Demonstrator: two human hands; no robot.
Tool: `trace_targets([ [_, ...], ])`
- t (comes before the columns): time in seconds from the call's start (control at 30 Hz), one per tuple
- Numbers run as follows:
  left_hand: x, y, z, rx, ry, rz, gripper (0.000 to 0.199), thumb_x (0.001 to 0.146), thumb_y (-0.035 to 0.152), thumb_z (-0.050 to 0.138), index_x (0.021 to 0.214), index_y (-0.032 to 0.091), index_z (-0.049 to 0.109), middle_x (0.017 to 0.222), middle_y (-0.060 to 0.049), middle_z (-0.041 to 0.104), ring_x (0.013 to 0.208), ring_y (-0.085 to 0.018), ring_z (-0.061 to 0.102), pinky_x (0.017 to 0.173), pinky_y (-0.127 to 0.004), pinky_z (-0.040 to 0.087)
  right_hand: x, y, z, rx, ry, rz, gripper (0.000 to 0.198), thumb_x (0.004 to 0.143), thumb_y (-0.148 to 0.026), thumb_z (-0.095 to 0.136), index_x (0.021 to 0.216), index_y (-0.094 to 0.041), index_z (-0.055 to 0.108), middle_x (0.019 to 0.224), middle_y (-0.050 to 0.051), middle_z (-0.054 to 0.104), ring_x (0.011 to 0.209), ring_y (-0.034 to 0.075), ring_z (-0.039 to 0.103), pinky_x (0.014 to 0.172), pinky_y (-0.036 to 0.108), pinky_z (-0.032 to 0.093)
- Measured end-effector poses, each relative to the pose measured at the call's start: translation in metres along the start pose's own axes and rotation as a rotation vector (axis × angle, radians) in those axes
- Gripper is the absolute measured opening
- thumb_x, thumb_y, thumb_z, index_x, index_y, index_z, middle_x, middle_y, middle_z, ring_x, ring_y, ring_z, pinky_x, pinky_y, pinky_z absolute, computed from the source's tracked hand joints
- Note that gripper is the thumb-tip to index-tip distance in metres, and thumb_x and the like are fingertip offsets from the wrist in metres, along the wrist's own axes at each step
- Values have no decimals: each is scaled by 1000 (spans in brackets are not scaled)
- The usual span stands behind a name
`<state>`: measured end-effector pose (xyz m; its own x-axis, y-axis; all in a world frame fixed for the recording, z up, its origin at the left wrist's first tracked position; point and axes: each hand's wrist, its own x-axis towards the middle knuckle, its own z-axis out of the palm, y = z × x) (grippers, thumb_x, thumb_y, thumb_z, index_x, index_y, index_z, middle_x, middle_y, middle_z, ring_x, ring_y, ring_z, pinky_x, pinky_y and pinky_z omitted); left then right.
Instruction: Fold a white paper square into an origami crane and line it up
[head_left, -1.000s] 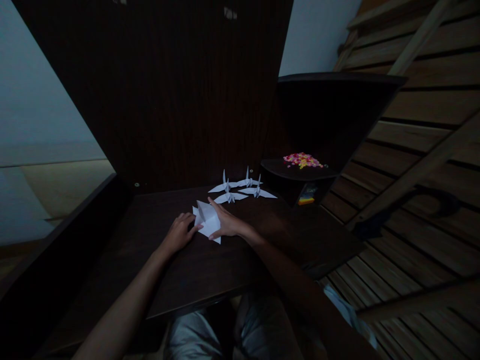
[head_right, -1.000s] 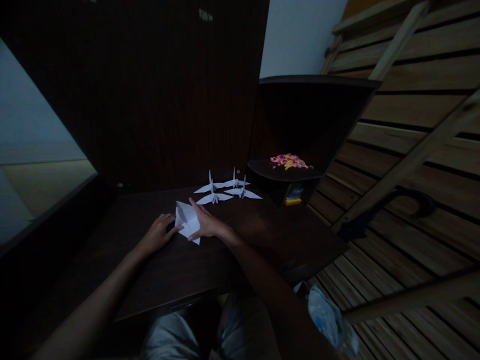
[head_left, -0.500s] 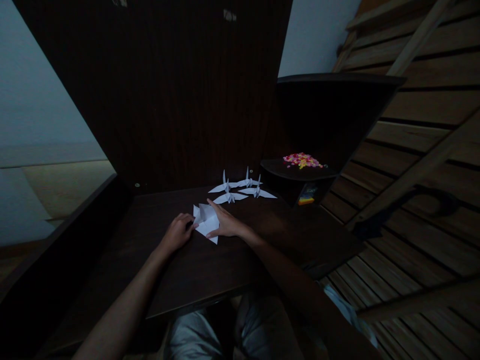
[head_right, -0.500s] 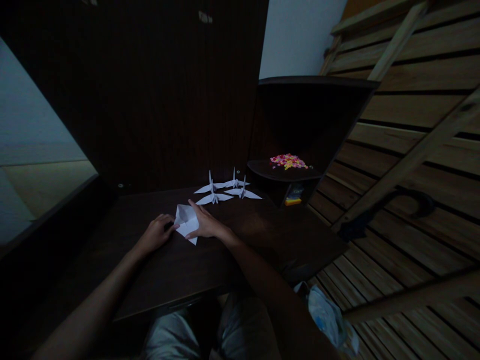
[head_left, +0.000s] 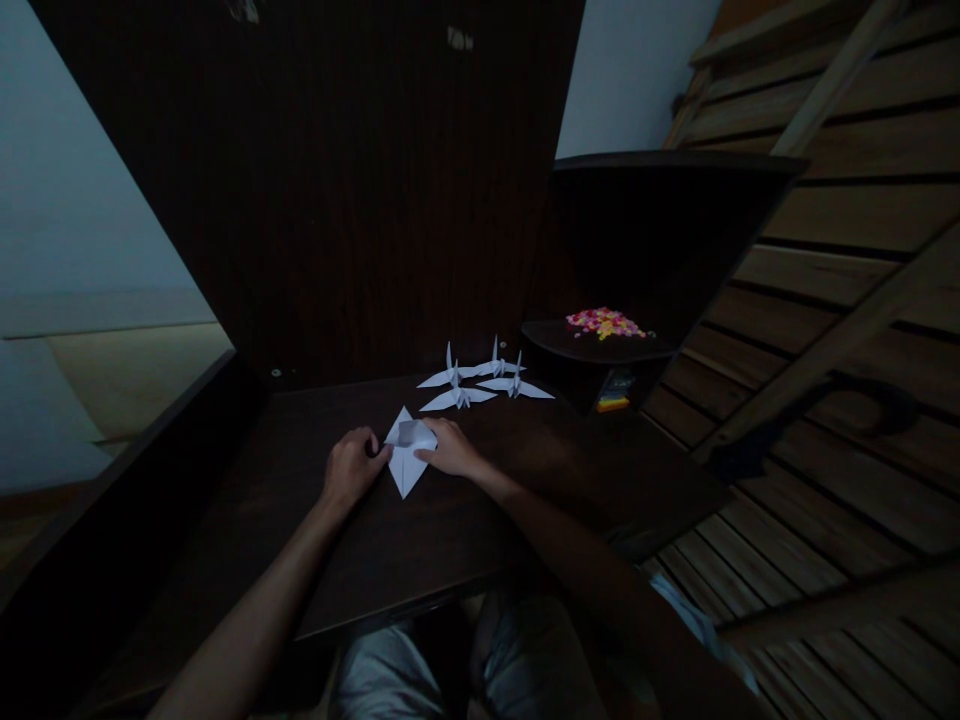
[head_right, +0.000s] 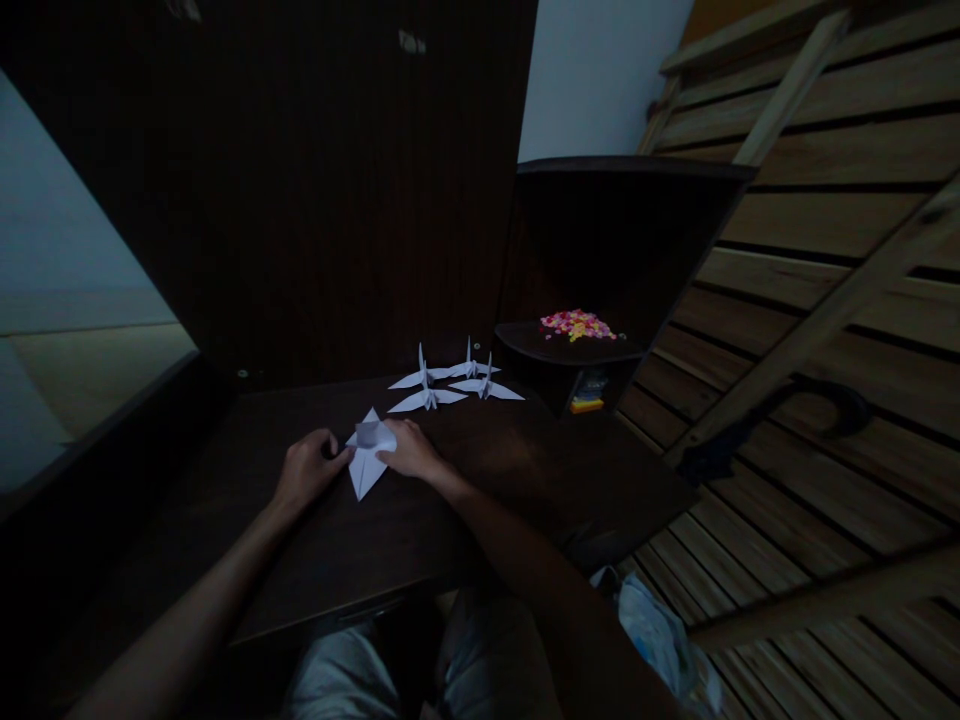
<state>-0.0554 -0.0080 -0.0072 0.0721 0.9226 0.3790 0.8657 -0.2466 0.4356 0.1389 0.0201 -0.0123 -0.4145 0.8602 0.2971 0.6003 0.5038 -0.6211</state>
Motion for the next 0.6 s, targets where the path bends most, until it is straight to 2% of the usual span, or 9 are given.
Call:
trace_targets([
  [0.07, -1, 2, 0, -31, -33, 36, 19, 77, 34, 54, 63, 21, 50, 69, -2, 60, 68, -19, 58, 65, -30, 45, 1, 0, 4, -30, 22, 11, 32, 70, -17, 70, 100, -14, 61, 100, 8, 65, 94, 22, 58, 87, 35, 43],
  [0.17, -3, 3, 1, -105, -40, 137, 12, 77, 30, 55, 77, 20, 62, 80, -4, 66, 78, -20, 61, 72, -31, 47, 2, 2, 8, -48, 58, 28, 30, 69, -18, 71, 97, -16, 62, 97, 7, 65, 92, 22, 58, 84, 33, 43],
  [0.27, -4, 2, 2, -149, -87, 251, 17, 80, 29, 54, 86, 21, 68, 88, -5, 69, 85, -21, 62, 78, -32, 49, 2, 4, 9, -42, 82, 25, 27, 68, -19, 71, 94, -16, 62, 93, 6, 65, 89, 21, 58, 83, 33, 43],
  [0.6, -6, 1, 3, -188, -209, 521, 27, 90, 35, 49, 100, 23, 71, 106, -7, 69, 98, -21, 61, 87, -37, 50, 1, 3, 3, 1, 49, 5, 28, 68, -15, 69, 95, -15, 62, 89, 5, 65, 85, 20, 57, 78, 31, 43],
])
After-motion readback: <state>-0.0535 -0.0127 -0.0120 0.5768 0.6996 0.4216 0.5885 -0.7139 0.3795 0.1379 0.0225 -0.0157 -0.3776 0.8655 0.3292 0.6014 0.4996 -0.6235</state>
